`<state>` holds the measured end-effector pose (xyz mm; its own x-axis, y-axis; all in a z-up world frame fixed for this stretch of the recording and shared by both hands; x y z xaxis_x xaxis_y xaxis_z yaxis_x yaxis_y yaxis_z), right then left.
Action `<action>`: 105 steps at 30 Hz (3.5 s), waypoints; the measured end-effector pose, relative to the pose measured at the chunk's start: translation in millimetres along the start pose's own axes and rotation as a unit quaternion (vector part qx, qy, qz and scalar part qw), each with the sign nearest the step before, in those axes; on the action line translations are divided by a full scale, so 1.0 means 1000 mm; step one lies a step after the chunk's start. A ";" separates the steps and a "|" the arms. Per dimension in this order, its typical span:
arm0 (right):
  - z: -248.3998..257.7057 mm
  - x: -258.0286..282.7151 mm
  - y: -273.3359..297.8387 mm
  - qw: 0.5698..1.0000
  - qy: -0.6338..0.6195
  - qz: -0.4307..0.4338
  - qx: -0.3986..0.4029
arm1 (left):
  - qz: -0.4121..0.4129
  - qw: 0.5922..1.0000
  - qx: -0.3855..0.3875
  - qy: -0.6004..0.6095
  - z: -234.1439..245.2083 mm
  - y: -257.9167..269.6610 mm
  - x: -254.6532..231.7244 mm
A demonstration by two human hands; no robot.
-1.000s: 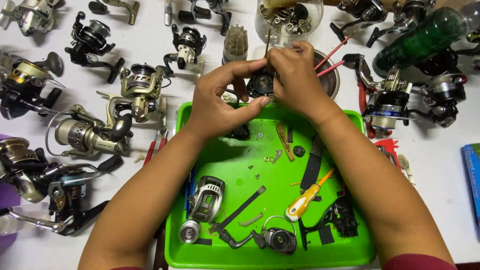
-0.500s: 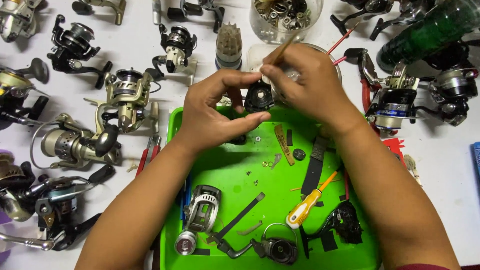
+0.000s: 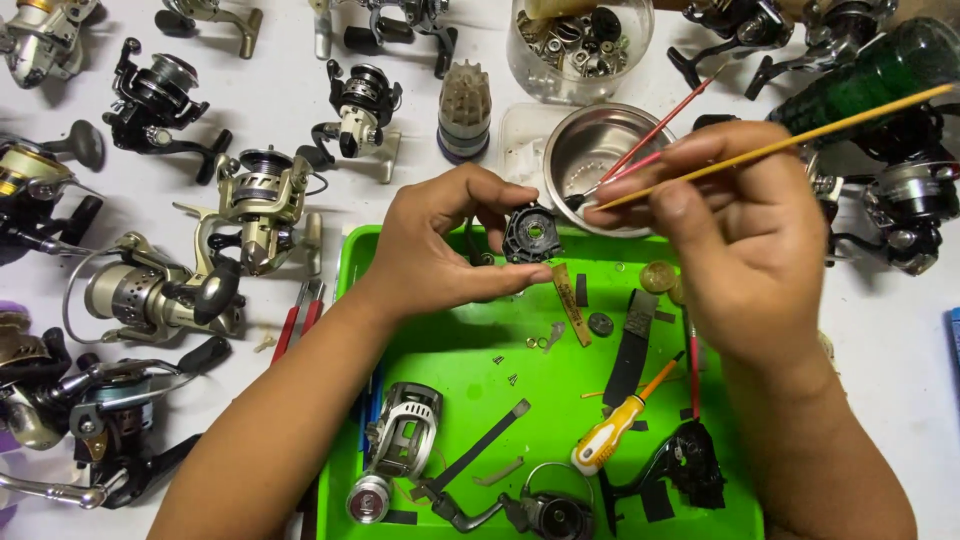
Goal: The person cleans a disassembled fishing reel component using a small brush and a white cloth. They scrub the internal gears and surfaces of the part, then wipe it down thoroughly to remove residue. The task is performed over a green tray containing various tools and other reel parts.
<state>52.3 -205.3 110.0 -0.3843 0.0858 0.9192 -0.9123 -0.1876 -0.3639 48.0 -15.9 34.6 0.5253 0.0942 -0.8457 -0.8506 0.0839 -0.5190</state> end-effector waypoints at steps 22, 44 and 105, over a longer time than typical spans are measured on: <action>0.014 -0.024 0.048 0.892 0.357 0.051 0.274 | 0.034 0.993 -0.087 0.079 0.015 -0.008 0.013; -0.021 -0.036 0.050 0.853 0.290 0.092 0.424 | -0.006 0.986 -0.139 0.091 0.025 -0.013 0.026; -0.017 0.020 -0.035 0.915 0.311 0.181 0.184 | -0.069 0.993 0.076 0.052 -0.005 -0.007 -0.011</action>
<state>74.2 -180.4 138.0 -0.7625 0.4708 0.4438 -0.6438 -0.6202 -0.4481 47.9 -22.3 46.6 0.6241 -0.0304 -0.7807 -0.7540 0.2386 -0.6120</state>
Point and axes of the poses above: each hand's wrist, its own y-axis away from the middle knuckle, its own z-axis out of the back of the hand, x = y × z, the point moved 7 cm from there along -y, towards the middle knuckle, and after that the axes turned 7 degrees about -x, right-handed, at the moved point
